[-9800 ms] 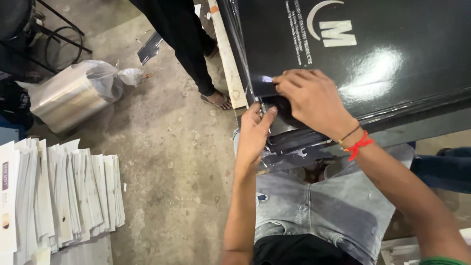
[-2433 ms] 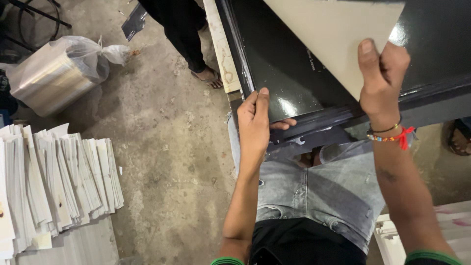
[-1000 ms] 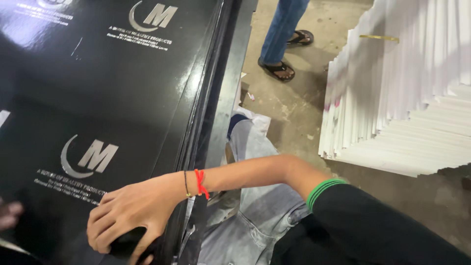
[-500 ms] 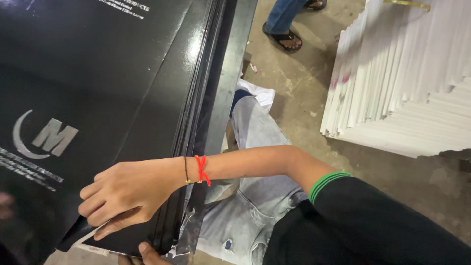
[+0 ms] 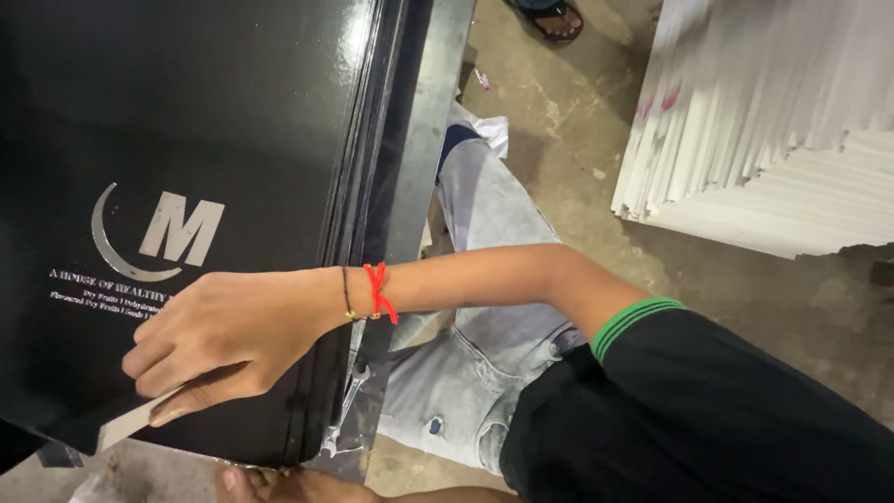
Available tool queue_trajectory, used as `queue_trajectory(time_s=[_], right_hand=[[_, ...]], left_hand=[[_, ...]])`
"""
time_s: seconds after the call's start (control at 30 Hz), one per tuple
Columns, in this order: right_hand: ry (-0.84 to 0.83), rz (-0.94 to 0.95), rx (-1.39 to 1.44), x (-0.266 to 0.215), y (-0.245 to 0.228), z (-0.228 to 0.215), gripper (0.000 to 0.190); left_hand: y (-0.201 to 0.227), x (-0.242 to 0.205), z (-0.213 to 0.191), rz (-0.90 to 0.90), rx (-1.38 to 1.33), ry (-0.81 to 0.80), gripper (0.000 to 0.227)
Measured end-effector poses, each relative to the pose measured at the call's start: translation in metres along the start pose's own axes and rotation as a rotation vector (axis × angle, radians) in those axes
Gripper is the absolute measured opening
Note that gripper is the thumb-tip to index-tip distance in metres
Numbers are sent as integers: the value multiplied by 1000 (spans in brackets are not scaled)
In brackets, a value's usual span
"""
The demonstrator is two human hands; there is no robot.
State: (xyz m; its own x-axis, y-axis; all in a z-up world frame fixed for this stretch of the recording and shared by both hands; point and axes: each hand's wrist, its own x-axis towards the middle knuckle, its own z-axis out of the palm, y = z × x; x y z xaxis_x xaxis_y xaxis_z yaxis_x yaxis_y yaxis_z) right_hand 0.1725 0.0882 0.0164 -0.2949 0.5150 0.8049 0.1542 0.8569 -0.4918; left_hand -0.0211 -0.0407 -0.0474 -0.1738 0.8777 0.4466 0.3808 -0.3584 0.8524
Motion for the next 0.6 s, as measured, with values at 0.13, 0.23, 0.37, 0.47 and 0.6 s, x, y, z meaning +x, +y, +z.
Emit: queue_trajectory(time_s=[0.13, 0.23, 0.37, 0.47, 0.6], right_hand=[[-6, 21, 4, 0, 1, 0, 31], [-24, 5, -7, 4, -4, -6, 25], [-18, 52, -39, 0, -5, -11, 20], [44, -34, -188, -8, 3, -12, 18], [275, 679, -70, -5, 11, -21, 31]], left_hand=[[14, 8, 4, 139, -257, -128, 52], [25, 17, 14, 410, -43, -94, 37], [48, 17, 22, -395, 61, -11, 48], [60, 11, 31, -269, 312, -15, 60], [61, 10, 29, -375, 57, 30, 82]])
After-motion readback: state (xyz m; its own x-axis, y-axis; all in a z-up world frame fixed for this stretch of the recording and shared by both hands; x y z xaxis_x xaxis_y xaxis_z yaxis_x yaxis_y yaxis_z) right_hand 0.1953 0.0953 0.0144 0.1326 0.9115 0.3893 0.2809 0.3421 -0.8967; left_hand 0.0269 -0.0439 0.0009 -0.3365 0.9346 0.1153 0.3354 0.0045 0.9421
